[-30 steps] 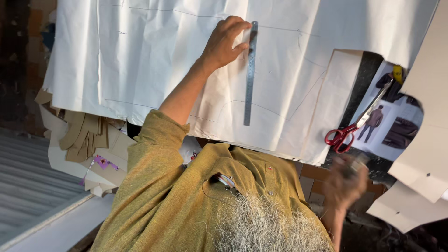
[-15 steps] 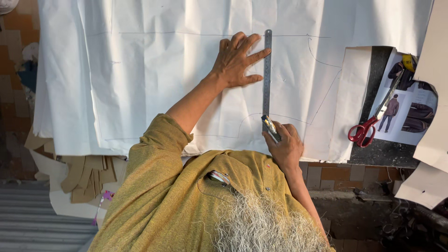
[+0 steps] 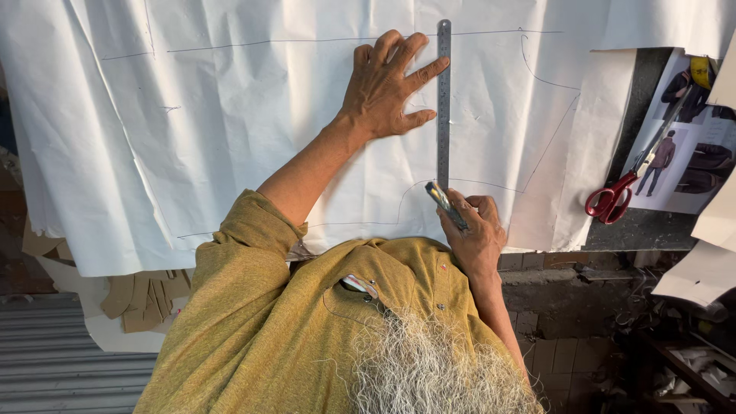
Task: The person holds a cardboard garment pattern piece on a large sheet of white paper and traces around it with a pencil, then uses a steel ruler to draw straight guide lines. They then cut along the drawn lines with red-handled scissors, cutting the traced pattern shape out of the paper.
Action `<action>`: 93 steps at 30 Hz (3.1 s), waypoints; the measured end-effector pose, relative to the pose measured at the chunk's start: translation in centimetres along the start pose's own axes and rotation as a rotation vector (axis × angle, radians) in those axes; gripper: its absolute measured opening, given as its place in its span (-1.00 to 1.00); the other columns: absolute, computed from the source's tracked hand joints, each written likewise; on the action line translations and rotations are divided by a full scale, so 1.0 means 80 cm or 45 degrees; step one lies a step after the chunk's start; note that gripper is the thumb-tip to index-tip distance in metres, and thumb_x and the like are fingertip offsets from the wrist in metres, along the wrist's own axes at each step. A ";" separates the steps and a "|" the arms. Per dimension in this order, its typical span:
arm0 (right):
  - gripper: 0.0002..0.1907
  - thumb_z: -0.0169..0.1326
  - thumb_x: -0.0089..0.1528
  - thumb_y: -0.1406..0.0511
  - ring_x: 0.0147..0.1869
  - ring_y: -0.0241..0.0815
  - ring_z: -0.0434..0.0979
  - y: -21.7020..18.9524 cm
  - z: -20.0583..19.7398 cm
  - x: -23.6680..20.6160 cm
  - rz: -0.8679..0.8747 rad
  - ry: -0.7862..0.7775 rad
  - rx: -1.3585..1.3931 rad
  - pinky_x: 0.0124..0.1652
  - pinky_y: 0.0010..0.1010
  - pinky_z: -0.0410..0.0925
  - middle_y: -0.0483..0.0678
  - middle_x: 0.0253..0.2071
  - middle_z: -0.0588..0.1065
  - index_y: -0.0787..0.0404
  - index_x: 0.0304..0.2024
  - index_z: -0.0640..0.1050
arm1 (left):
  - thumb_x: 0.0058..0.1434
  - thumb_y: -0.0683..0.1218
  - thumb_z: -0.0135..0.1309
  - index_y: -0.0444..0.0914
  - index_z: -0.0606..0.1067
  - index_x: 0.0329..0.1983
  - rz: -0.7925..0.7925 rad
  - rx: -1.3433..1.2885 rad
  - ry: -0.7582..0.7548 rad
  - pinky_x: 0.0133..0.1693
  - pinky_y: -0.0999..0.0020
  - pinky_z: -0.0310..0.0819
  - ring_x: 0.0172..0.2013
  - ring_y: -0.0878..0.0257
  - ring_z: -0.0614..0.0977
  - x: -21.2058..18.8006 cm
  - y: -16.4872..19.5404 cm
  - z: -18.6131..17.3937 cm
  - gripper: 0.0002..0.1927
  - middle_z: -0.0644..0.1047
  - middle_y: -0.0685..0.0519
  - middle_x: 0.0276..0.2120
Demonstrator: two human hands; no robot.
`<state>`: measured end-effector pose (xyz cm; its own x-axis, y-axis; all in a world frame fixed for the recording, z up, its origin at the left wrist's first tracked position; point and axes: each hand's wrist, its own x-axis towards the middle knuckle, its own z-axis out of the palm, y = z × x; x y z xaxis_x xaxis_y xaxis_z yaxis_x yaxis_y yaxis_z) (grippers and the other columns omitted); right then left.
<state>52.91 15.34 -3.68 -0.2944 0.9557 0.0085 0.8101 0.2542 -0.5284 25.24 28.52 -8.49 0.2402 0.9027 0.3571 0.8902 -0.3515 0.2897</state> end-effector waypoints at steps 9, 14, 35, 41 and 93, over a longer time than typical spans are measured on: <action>-0.56 0.38 0.16 0.19 -0.20 -0.26 0.48 -0.001 0.000 -0.003 -0.068 -0.065 -0.059 -0.33 -0.33 0.37 -0.15 -0.18 0.49 0.00 0.10 0.66 | 0.06 0.47 0.34 0.24 0.39 0.44 0.015 0.012 0.033 0.03 -0.05 0.23 0.26 0.03 0.18 -0.010 -0.004 0.010 -0.12 0.24 0.11 0.34; -0.55 0.38 0.15 0.20 -0.18 -0.26 0.48 -0.002 -0.001 -0.004 -0.057 -0.069 -0.064 -0.31 -0.33 0.37 -0.13 -0.18 0.48 0.01 0.10 0.66 | -0.09 0.62 0.34 0.23 0.40 0.42 -0.015 -0.031 0.016 0.02 -0.07 0.22 0.27 0.02 0.18 -0.009 -0.003 0.011 0.01 0.24 0.10 0.34; -0.55 0.39 0.14 0.19 -0.14 -0.29 0.48 0.012 0.009 -0.007 -0.084 -0.098 -0.079 -0.34 -0.37 0.39 -0.18 -0.19 0.50 -0.03 0.10 0.66 | -0.29 0.70 0.35 0.21 0.32 0.45 -0.176 -0.080 0.014 0.22 -0.24 0.08 0.37 -0.01 0.09 -0.018 0.015 0.030 0.22 0.17 0.04 0.43; -0.54 0.39 0.13 0.19 -0.15 -0.29 0.48 0.008 0.009 -0.006 -0.072 -0.097 -0.055 -0.34 -0.36 0.40 -0.17 -0.19 0.49 -0.05 0.10 0.66 | -0.27 0.72 0.33 0.19 0.32 0.45 -0.165 -0.069 0.019 0.22 -0.24 0.08 0.36 -0.02 0.10 -0.020 0.012 0.029 0.22 0.18 0.02 0.43; -0.77 0.19 0.39 0.30 -0.23 -0.31 0.69 -0.034 0.031 0.276 0.018 0.414 1.064 -0.21 -0.53 0.57 0.01 -0.33 0.64 0.41 -0.08 0.60 | -0.53 0.52 0.44 -0.31 -0.03 0.52 -0.356 0.003 -0.635 0.26 -0.14 -0.02 0.33 -0.09 0.07 0.036 0.054 -0.037 0.63 -0.09 -0.04 0.50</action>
<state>42.93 35.40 -4.21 -0.0258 0.9851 0.1701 0.1416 0.1721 -0.9749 28.64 28.87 -3.55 0.1488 0.9693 -0.1956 0.9468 -0.0826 0.3110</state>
